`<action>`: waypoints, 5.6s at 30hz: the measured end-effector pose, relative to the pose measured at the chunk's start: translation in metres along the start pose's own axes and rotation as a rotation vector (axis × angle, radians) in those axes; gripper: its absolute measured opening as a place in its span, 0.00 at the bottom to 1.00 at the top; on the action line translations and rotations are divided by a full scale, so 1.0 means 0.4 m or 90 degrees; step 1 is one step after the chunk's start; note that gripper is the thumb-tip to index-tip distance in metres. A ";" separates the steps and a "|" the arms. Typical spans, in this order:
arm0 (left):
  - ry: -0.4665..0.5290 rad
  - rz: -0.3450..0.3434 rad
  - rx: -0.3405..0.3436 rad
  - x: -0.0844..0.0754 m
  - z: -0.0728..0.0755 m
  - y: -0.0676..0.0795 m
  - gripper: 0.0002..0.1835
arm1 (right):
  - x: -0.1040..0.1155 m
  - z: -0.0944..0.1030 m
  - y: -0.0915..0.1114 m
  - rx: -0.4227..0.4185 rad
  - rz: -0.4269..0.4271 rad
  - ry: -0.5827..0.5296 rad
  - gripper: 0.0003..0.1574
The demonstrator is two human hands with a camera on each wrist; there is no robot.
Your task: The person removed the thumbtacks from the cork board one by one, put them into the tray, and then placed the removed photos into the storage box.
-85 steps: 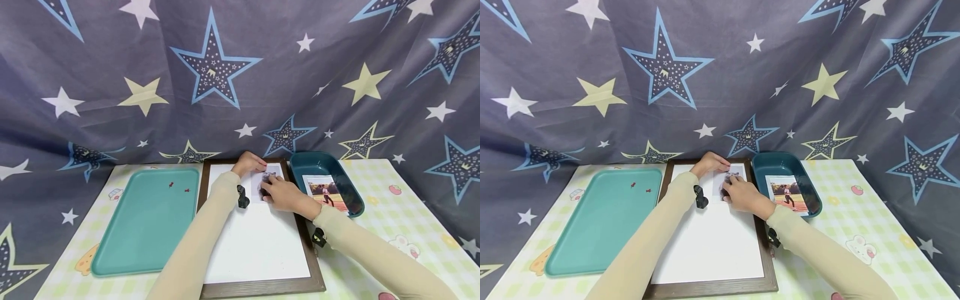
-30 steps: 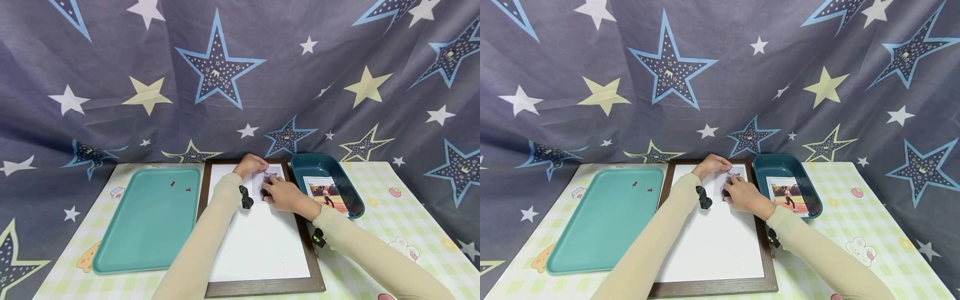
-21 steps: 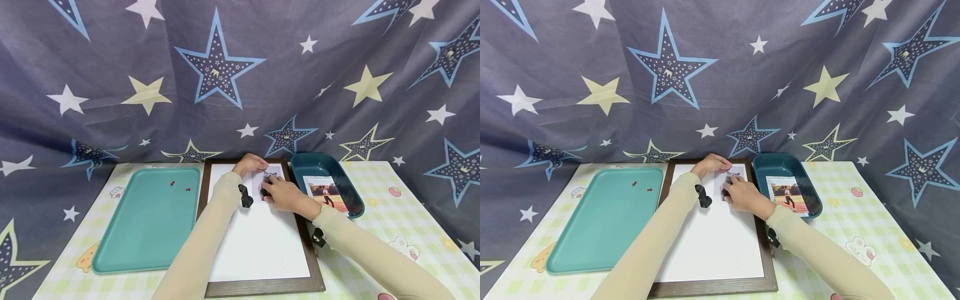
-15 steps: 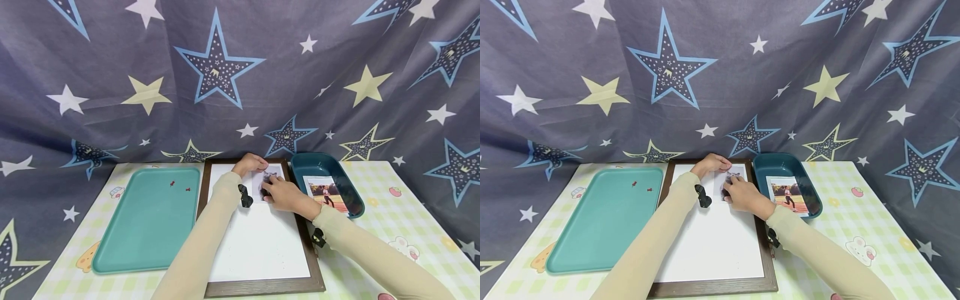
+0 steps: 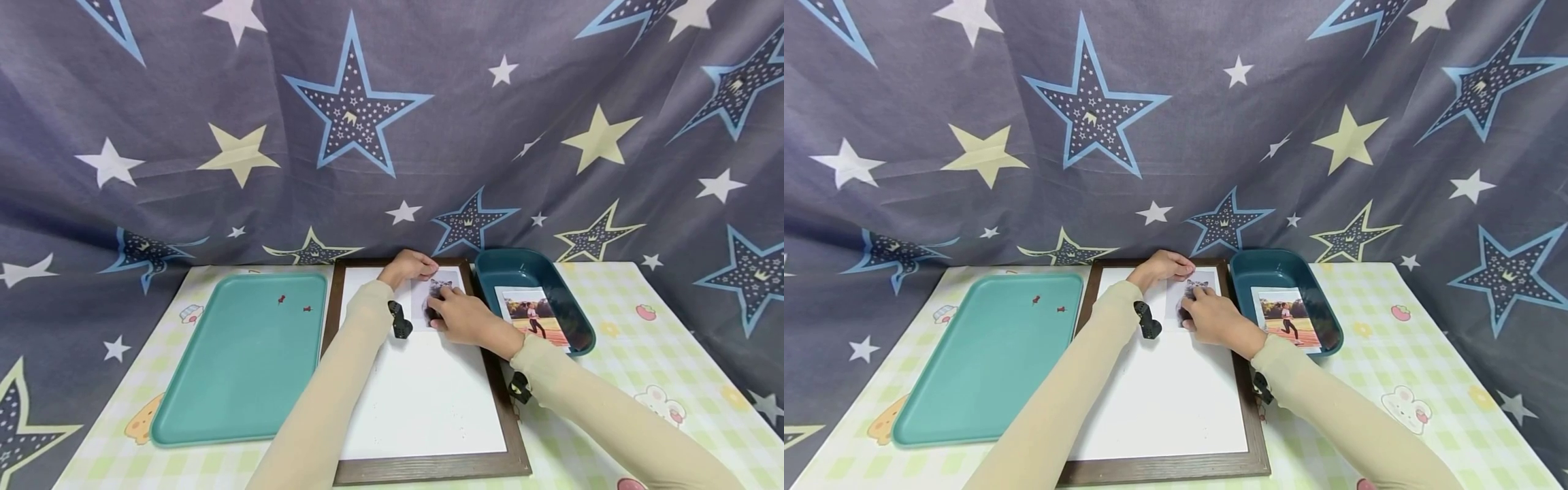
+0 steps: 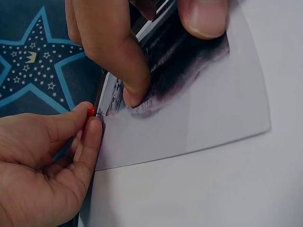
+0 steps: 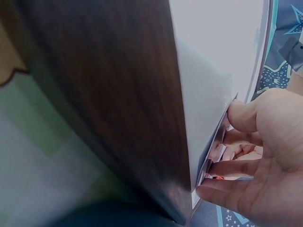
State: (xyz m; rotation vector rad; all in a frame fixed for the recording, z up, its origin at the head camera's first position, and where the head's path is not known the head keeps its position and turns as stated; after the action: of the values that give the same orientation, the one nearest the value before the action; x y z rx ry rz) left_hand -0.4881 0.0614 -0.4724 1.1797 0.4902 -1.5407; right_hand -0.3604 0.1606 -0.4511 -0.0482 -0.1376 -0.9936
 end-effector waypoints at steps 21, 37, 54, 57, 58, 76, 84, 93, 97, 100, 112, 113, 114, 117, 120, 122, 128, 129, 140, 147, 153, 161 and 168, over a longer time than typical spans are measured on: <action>0.025 0.003 0.007 0.006 0.002 -0.015 0.15 | 0.000 0.000 0.000 0.000 -0.003 0.003 0.28; 0.056 0.014 -0.002 0.011 0.000 -0.020 0.15 | 0.001 -0.003 -0.001 0.005 -0.008 0.014 0.29; 0.093 0.021 0.002 0.019 0.005 -0.017 0.15 | 0.005 -0.008 -0.004 0.007 -0.017 0.006 0.29; 0.111 0.018 0.000 0.018 0.005 -0.015 0.16 | 0.006 -0.006 -0.002 0.003 -0.017 0.008 0.29; 0.121 0.017 -0.001 0.018 0.005 -0.015 0.16 | 0.006 -0.006 -0.001 0.001 -0.016 0.010 0.29; 0.207 0.036 0.001 0.004 0.014 0.030 0.17 | 0.009 -0.012 0.007 0.003 -0.022 0.007 0.30; 0.251 0.030 0.018 0.006 0.046 0.052 0.19 | 0.007 -0.013 0.007 0.008 -0.024 -0.003 0.30; 0.235 0.025 0.001 0.006 0.130 0.106 0.18 | -0.003 -0.018 0.007 0.008 -0.025 -0.004 0.31; 0.225 0.009 -0.001 0.001 0.178 0.137 0.20 | -0.004 -0.021 0.007 0.007 -0.018 -0.002 0.31; 0.215 -0.007 -0.001 -0.003 0.218 0.159 0.21 | -0.003 -0.021 0.010 0.003 -0.013 -0.007 0.31; 0.131 -0.012 0.004 0.007 0.379 0.263 0.22 | -0.005 -0.020 0.012 0.006 -0.003 -0.008 0.30; 0.117 -0.014 0.010 0.010 0.389 0.270 0.23 | -0.004 -0.019 0.013 0.006 -0.002 -0.010 0.30; 0.105 -0.015 0.013 0.013 0.399 0.277 0.24 | -0.003 -0.018 0.013 0.006 -0.002 -0.011 0.30; 0.080 -0.016 0.015 0.024 0.426 0.293 0.24 | -0.002 -0.017 0.012 0.002 0.004 -0.008 0.29; 0.065 -0.012 0.011 0.035 0.451 0.305 0.24 | -0.003 -0.019 0.012 0.001 0.004 -0.009 0.29; 0.059 -0.005 0.012 0.042 0.465 0.310 0.24 | -0.004 -0.019 0.012 -0.001 0.003 -0.012 0.30; 0.030 0.022 0.018 0.065 0.499 0.326 0.24 | -0.004 -0.021 0.009 -0.010 0.013 -0.019 0.30; 0.021 0.026 0.019 0.068 0.504 0.328 0.24 | -0.003 -0.021 0.009 -0.010 0.014 -0.019 0.30; -0.061 0.111 0.016 0.125 0.565 0.334 0.25 | -0.004 -0.024 0.010 -0.009 0.010 -0.007 0.29; -0.123 0.161 -0.005 0.174 0.592 0.333 0.27 | 0.000 -0.020 0.012 -0.014 0.015 -0.002 0.29; -0.138 0.176 -0.008 0.210 0.596 0.327 0.24 | -0.001 -0.015 0.013 -0.011 0.012 0.003 0.29; -0.173 0.216 0.004 0.247 0.590 0.325 0.17 | -0.003 -0.019 0.009 -0.001 0.005 0.000 0.30; -0.231 0.227 0.022 0.250 0.575 0.325 0.17 | -0.005 -0.019 0.008 -0.003 0.004 -0.005 0.31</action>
State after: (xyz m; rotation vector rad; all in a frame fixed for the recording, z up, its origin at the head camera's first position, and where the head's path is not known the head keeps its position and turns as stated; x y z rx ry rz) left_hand -0.4598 -0.2158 -0.4271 0.9244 0.0095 -1.4104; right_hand -0.3583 0.1633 -0.4588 -0.0561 -0.1423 -0.9871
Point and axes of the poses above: each hand's wrist, its own y-axis away from the middle knuckle, its own z-axis out of the back of the hand, x = y × z, the point moved 5 cm from there along -y, towards the middle knuckle, and after that the axes turned 10 degrees about -y, right-handed, at the moved point
